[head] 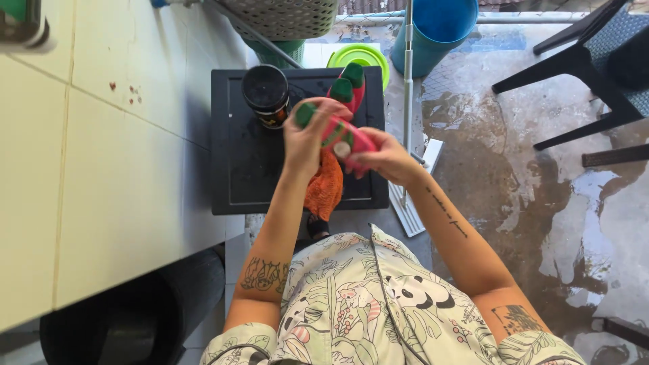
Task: Organize toiletries into a storage basket, wipe down bottles, and place the basket and extra bottles on a bathroom shelf.
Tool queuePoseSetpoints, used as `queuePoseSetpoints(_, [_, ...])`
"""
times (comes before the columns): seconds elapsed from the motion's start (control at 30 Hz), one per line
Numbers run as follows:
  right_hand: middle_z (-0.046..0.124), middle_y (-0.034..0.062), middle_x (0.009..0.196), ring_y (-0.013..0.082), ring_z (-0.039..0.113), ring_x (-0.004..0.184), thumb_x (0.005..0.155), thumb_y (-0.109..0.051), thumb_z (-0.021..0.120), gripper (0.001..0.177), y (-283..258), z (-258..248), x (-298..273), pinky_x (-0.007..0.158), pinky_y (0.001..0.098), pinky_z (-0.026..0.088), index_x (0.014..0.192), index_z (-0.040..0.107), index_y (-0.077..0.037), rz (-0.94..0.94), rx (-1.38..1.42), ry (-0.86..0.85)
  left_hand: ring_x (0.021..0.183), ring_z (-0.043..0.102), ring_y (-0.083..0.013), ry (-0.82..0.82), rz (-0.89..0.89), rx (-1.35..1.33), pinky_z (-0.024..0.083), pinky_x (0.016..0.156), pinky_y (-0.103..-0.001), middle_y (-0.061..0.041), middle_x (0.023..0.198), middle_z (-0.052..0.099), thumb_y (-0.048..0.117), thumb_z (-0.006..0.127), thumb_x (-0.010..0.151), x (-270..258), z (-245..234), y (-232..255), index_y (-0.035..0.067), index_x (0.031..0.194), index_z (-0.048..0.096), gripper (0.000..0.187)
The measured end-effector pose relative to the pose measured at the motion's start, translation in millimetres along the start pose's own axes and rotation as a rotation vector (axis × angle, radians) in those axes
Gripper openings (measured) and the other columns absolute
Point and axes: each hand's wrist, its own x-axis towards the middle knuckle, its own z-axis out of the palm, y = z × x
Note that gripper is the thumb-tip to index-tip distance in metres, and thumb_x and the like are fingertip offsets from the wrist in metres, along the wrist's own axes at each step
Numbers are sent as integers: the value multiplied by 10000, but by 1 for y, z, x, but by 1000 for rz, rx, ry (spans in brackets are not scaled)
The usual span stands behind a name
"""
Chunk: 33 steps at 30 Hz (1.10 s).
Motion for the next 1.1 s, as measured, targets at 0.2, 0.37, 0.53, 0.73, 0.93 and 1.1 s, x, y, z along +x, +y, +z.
queuePoseSetpoints(0.2, [714,141,1111,231,718,955,1017,-138,723,314,19,-18,12,829,364,588,1279,606,-9,-392,451,308,1087,721,-177,87,93,-110,613,929,-326,-126,1239,711,240,700,1011,-10,7,-30,18,1231,676,313])
queuePoseSetpoints(0.37, [699,135,1186,237,698,1125,993,-144,714,374,24,-3,16,1002,407,569,1319,563,-38,-467,528,436,1077,672,-151,211,56,49,560,906,-319,-95,1268,692,315,627,1044,-24,14,-86,37,1281,665,367])
queuePoseSetpoints(0.53, [712,153,1182,275,710,1132,954,-150,705,380,-6,-2,9,1034,461,569,1277,538,-42,-478,424,537,1235,614,-171,91,123,388,487,1080,-325,-115,1331,647,358,584,1086,-28,5,-90,45,1356,602,414])
queuePoseSetpoints(0.73, [689,138,1015,285,723,980,962,-253,750,379,-69,-7,0,994,530,616,1211,544,-56,-691,360,531,1346,517,-203,-101,-165,-29,415,1113,-380,-99,1458,519,485,492,1036,-23,-9,-78,70,1482,428,613])
queuePoseSetpoints(0.93, [691,146,1032,263,705,949,975,-244,712,380,-78,22,6,921,461,588,1247,544,-39,-715,116,429,1350,536,-284,-16,-282,-327,386,1145,-388,-175,1423,582,542,359,1078,-20,-21,-70,-11,1439,510,677])
queuePoseSetpoints(1.1, [685,135,1072,234,698,956,1062,-179,671,284,-100,56,8,902,387,598,1285,560,-42,-845,79,328,1367,527,-282,72,-361,-575,370,1176,-393,-197,1457,567,521,301,1091,-13,-36,-73,-60,1421,524,705])
